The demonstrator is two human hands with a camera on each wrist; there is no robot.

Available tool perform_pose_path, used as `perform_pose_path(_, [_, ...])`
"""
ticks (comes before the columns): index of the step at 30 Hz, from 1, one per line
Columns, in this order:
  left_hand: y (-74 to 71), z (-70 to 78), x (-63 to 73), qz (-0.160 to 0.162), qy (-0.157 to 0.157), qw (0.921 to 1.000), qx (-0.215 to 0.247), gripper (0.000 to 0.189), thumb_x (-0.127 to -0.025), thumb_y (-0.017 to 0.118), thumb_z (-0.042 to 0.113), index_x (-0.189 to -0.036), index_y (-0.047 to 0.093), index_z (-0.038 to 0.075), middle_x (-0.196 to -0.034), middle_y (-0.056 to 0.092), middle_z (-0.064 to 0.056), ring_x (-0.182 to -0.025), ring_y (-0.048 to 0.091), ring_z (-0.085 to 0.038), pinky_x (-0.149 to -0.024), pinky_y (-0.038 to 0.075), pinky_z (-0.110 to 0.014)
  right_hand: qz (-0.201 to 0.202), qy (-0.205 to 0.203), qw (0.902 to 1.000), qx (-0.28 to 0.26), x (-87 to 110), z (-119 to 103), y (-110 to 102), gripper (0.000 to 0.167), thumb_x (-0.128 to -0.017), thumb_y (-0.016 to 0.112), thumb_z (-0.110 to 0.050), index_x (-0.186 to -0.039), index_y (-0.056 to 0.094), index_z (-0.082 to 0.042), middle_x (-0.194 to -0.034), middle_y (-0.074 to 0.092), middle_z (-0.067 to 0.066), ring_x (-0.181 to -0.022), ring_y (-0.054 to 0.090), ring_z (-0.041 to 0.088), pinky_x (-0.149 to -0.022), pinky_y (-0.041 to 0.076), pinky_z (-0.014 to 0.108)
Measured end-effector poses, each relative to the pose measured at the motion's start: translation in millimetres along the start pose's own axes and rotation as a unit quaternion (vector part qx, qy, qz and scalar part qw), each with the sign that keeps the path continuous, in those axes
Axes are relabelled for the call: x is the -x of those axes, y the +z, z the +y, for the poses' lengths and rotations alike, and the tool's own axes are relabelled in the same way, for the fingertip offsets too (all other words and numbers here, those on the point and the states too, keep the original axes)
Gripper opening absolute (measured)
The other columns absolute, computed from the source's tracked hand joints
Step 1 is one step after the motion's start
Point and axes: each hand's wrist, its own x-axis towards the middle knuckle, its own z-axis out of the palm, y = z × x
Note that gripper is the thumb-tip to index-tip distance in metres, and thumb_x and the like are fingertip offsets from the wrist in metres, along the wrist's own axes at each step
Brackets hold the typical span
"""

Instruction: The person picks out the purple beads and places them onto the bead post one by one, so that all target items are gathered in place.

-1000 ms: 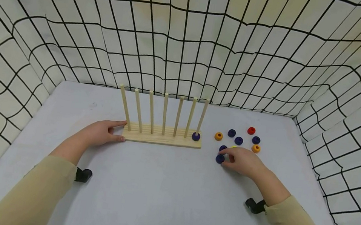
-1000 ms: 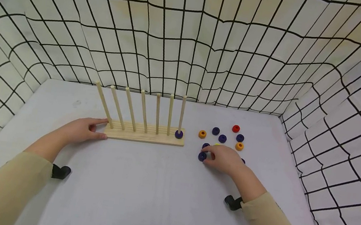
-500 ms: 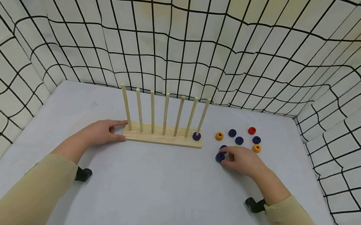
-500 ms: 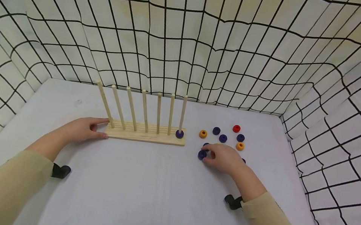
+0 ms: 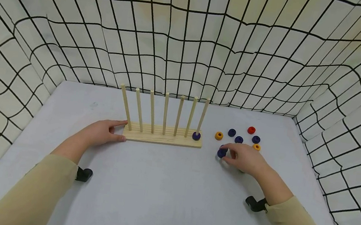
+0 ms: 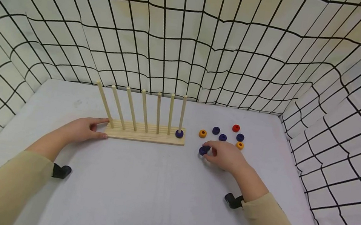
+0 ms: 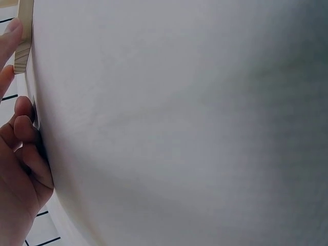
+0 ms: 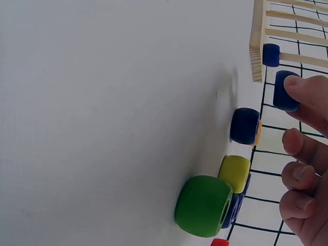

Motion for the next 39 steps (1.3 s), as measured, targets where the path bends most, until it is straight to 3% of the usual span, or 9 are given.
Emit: perform_pose_path(39, [-0.7, 1.7, 0.0, -0.002, -0.005, 1.0000, 0.002, 0.083, -0.086, 0.070, 0.058, -0.154, 0.039, 0.022, -0.084, 0.046, -0.006, -0.073, 0.041, -0.021, -0.065, 0.032, -0.036, 0.104, -0.028, 0.9941, -0.014, -2.3, -14.5, -4.6, 0.038, -0.091, 0.072, -0.035, -0.125, 0.067, -0.020, -0.077, 0.055, -0.007, -0.063, 0.047, 0.013, -0.054, 0.038, 0.030])
